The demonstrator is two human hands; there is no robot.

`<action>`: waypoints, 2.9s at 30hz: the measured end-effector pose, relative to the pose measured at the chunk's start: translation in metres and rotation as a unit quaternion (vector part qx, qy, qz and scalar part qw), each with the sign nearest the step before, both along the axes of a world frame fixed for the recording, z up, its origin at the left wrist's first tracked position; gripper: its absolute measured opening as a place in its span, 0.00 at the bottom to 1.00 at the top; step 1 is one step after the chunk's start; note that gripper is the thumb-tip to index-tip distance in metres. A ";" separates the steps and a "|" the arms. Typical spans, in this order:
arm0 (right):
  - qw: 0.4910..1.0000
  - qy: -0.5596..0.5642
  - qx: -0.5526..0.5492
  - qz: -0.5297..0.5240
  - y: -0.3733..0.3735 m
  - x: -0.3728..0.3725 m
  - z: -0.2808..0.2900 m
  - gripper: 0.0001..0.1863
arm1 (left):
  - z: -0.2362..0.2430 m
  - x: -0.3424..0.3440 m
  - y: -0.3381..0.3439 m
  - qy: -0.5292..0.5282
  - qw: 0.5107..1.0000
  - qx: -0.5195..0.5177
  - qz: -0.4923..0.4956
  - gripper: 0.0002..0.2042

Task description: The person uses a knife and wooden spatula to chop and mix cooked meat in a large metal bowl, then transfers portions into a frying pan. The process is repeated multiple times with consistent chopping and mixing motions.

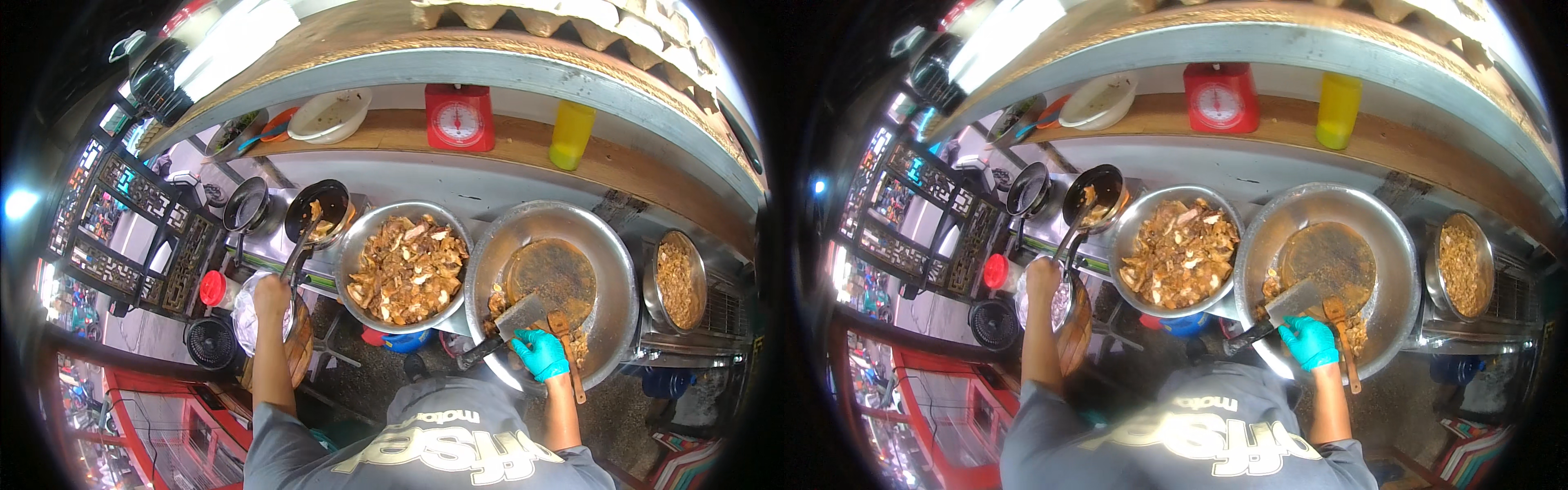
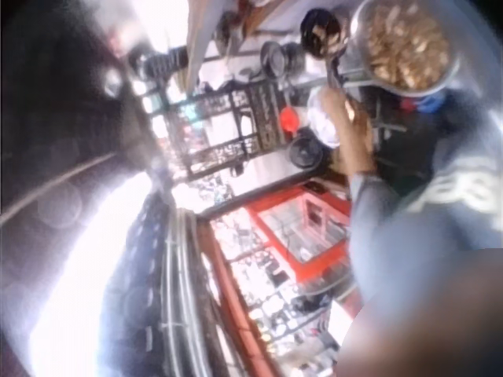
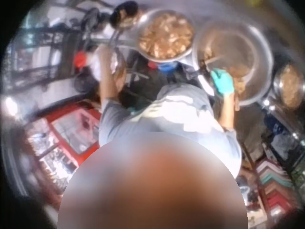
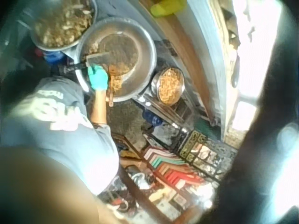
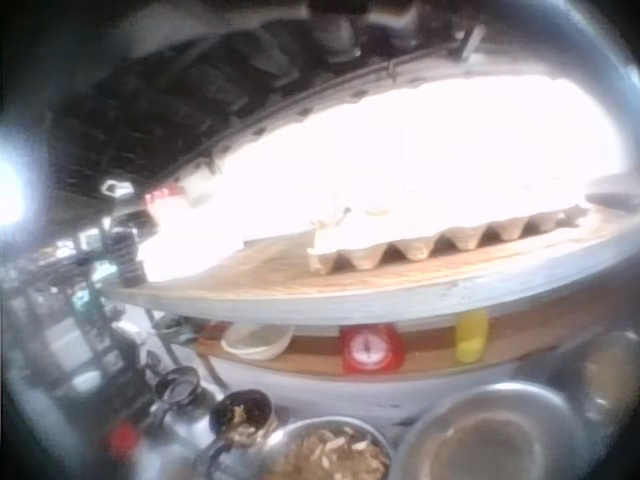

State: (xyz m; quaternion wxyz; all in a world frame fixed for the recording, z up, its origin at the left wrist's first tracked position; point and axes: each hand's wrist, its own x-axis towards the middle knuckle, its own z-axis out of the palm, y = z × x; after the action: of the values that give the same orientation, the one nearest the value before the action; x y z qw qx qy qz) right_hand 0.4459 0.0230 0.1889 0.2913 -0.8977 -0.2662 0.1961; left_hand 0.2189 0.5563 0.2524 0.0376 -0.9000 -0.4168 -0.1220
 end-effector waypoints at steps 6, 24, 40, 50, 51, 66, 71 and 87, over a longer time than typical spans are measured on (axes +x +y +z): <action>1.000 0.000 0.001 -0.012 0.022 -0.013 0.002 0.18 | 0.002 0.037 0.041 0.084 0.995 -0.057 0.006 0.12; 0.998 0.017 -0.013 -0.058 0.043 -0.049 -0.009 0.21 | 0.035 -0.007 0.082 0.157 0.987 -0.018 0.011 0.13; 0.998 0.047 -0.018 -0.040 0.014 -0.028 -0.003 0.18 | 0.029 -0.003 -0.046 -0.007 0.978 -0.089 -0.187 0.14; 0.997 -0.011 -0.004 -0.077 -0.036 -0.008 0.008 0.20 | 0.059 -0.008 -0.125 0.140 0.941 -0.204 -0.232 0.14; 0.995 -0.003 -0.025 -0.095 -0.042 -0.004 0.008 0.20 | 0.062 -0.004 -0.130 0.150 0.939 -0.197 -0.240 0.13; 0.907 -0.149 -0.361 -0.156 -0.114 -0.016 -0.095 0.10 | 0.052 0.067 -0.170 0.296 0.916 -0.039 -0.267 0.08; 0.890 -0.218 -0.363 -0.167 -0.129 -0.014 -0.093 0.09 | 0.033 0.023 -0.181 0.296 0.929 -0.149 -0.167 0.09; 0.980 -0.094 -0.154 -0.090 -0.061 0.017 0.032 0.14 | -0.113 -0.097 -0.209 -0.063 0.944 -0.323 -0.022 0.10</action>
State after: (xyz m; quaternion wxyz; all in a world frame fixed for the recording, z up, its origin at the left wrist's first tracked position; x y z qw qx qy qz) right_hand 0.4630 -0.0379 0.2209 0.1398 -0.9664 -0.1775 0.1228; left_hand 0.1220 0.3471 0.1391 -0.2842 -0.8634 -0.4152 -0.0382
